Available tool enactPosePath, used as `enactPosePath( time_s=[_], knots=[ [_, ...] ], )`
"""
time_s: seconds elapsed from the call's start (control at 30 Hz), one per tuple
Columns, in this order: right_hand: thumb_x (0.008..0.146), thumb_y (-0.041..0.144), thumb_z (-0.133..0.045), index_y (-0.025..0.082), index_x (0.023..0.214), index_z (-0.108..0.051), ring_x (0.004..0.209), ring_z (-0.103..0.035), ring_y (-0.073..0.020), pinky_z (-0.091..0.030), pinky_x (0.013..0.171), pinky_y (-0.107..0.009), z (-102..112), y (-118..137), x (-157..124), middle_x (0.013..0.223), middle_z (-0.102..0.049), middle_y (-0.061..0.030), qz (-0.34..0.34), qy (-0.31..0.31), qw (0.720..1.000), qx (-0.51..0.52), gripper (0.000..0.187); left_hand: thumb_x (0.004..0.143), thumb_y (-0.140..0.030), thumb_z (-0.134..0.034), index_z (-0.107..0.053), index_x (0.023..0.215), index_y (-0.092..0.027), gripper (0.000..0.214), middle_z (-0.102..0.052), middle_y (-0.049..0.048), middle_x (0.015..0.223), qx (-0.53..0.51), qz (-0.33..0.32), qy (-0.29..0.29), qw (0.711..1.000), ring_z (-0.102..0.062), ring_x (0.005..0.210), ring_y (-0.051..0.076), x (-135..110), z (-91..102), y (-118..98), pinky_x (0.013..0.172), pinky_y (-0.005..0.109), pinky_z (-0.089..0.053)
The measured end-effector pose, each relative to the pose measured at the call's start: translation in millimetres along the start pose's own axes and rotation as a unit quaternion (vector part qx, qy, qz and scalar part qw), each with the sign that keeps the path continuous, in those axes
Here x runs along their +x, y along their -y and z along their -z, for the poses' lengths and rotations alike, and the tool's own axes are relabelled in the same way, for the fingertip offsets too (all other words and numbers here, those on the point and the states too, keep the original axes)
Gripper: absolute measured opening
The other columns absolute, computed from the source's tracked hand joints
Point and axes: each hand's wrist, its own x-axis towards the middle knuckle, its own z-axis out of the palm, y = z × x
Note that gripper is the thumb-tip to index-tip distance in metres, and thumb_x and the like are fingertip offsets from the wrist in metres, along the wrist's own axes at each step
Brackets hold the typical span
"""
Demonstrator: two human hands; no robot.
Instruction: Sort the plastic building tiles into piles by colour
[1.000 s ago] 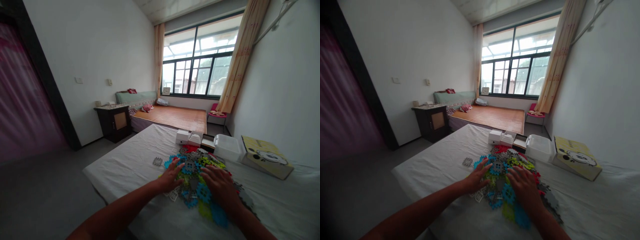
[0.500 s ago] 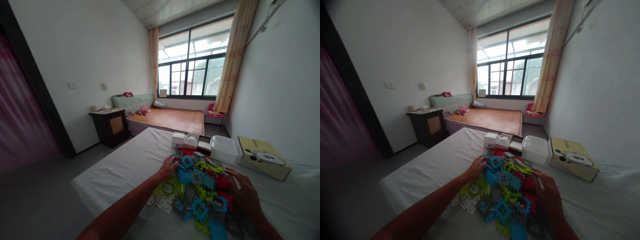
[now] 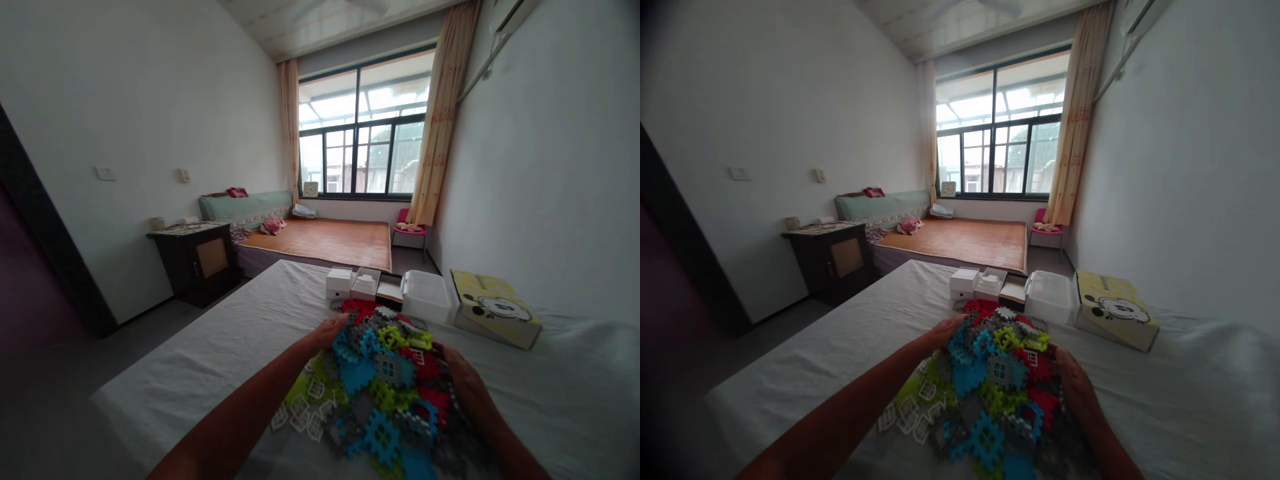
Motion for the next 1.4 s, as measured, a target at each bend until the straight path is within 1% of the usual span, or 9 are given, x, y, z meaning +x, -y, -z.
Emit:
enactPosePath(
  time_s=[0.2, 0.37, 0.7, 0.8, 0.93, 1.03, 1.13, 1.27, 1.4],
  knots=[
    [0.084, 0.047, -0.03, 0.018, 0.109, -0.056, 0.112, -0.048, -0.0244, -0.032, 0.099, -0.043, 0.6, 0.8, -3.6, 0.116, -0.057, -0.0114, -0.036, -0.105, 0.994, -0.01, 0.046, 0.088, -0.05, -0.025, -0.049, 0.122, -0.021, 0.051, -0.046, 0.0061, 0.132, 0.2, 0.087, -0.071, 0.973, -0.034, 0.126, 0.021, -110.0, 54.9, 17.7, 0.105, 0.043, -0.025],
    [0.083, 0.046, -0.031, 0.018, 0.106, -0.057, 0.107, -0.051, -0.0242, -0.036, 0.096, -0.044, -9.1, 0.3, -2.1, 0.109, -0.06, -0.0106, -0.04, -0.105, 0.993, -0.02, 0.045, 0.084, -0.05, -0.034, -0.042, 0.128, -0.025, 0.051, -0.038, 0.0066, 0.138, 0.281, 0.119, -0.043, 0.951, -0.03, 0.127, 0.025, -180.3, 23.7, 20.0, 0.104, 0.048, -0.024],
    [0.083, 0.05, -0.032, 0.019, 0.107, -0.055, 0.11, -0.05, -0.0228, -0.034, 0.098, -0.045, -14.0, 8.9, -8.6, 0.114, -0.058, -0.0101, -0.016, -0.075, 0.997, 0.012, 0.045, 0.083, -0.043, -0.036, -0.037, 0.129, -0.014, 0.055, -0.036, 0.0128, 0.137, 0.071, 0.083, -0.109, 0.988, -0.028, 0.129, 0.023, -115.3, -46.9, -24.0, 0.106, 0.042, -0.023],
    [0.084, 0.053, -0.026, 0.018, 0.109, -0.053, 0.11, -0.051, -0.0215, -0.037, 0.096, -0.042, -10.7, 18.7, -5.6, 0.116, -0.057, -0.011, -0.051, -0.062, 0.996, 0.045, 0.05, 0.082, -0.043, -0.037, -0.039, 0.127, -0.011, 0.056, -0.033, 0.0155, 0.138, 0.06, 0.052, -0.132, 0.988, -0.026, 0.129, 0.025, -95.0, -43.2, -28.2, 0.106, 0.043, -0.022],
    [0.084, 0.054, -0.025, 0.016, 0.117, -0.047, 0.11, -0.051, -0.0225, -0.041, 0.092, -0.042, 18.6, 49.9, -11.2, 0.119, -0.055, -0.0125, -0.083, -0.048, 0.995, 0.024, 0.055, 0.083, -0.036, -0.038, -0.049, 0.119, -0.014, 0.044, -0.041, 0.0138, 0.132, 0.1, 0.016, -0.168, 0.981, -0.031, 0.127, 0.025, -59.5, -11.8, -28.7, 0.106, 0.043, -0.022],
    [0.079, 0.055, -0.039, 0.021, 0.122, -0.045, 0.115, -0.046, -0.0253, -0.036, 0.096, -0.045, 48.0, 76.8, -51.5, 0.124, -0.051, -0.0108, -0.014, -0.028, 0.995, -0.097, 0.054, 0.083, -0.032, -0.039, -0.056, 0.112, -0.013, 0.039, -0.049, 0.0152, 0.125, 0.109, 0.023, -0.157, 0.981, -0.037, 0.122, 0.026, -38.6, 7.9, -19.2, 0.104, 0.042, -0.026],
    [0.073, 0.052, -0.052, 0.03, 0.13, -0.036, 0.118, -0.043, -0.0275, -0.036, 0.097, -0.047, 55.6, 88.8, -123.2, 0.131, -0.046, -0.0066, 0.057, 0.031, 0.969, -0.238, 0.064, 0.083, -0.034, -0.04, -0.057, 0.11, -0.016, 0.037, -0.052, 0.0122, 0.122, 0.096, -0.01, -0.15, 0.984, -0.039, 0.121, 0.025, -31.2, 9.4, -7.6, 0.103, 0.043, -0.028],
    [0.064, 0.055, -0.061, 0.03, 0.139, -0.019, 0.117, -0.044, -0.0318, -0.045, 0.088, -0.045, 20.0, 80.9, -199.0, 0.136, -0.039, -0.0104, 0.137, 0.074, 0.93, -0.334, 0.089, 0.085, -0.039, -0.038, -0.053, 0.116, -0.019, 0.039, -0.049, 0.0089, 0.126, 0.092, -0.034, -0.15, 0.984, -0.039, 0.12, 0.023, -39.5, -5.1, 0.8, 0.102, 0.041, -0.03],
    [0.068, 0.056, -0.055, 0.029, 0.139, -0.019, 0.115, -0.045, -0.0333, -0.047, 0.082, -0.048, -23.9, 88.4, -202.3, 0.137, -0.036, -0.0117, 0.125, 0.001, 0.903, -0.412, 0.083, 0.085, -0.045, -0.038, -0.049, 0.121, -0.025, 0.042, -0.042, 0.0058, 0.132, 0.097, -0.045, -0.101, 0.989, -0.037, 0.122, 0.022, -54.4, -14.0, 2.0, 0.101, 0.041, -0.031]
  ],
)
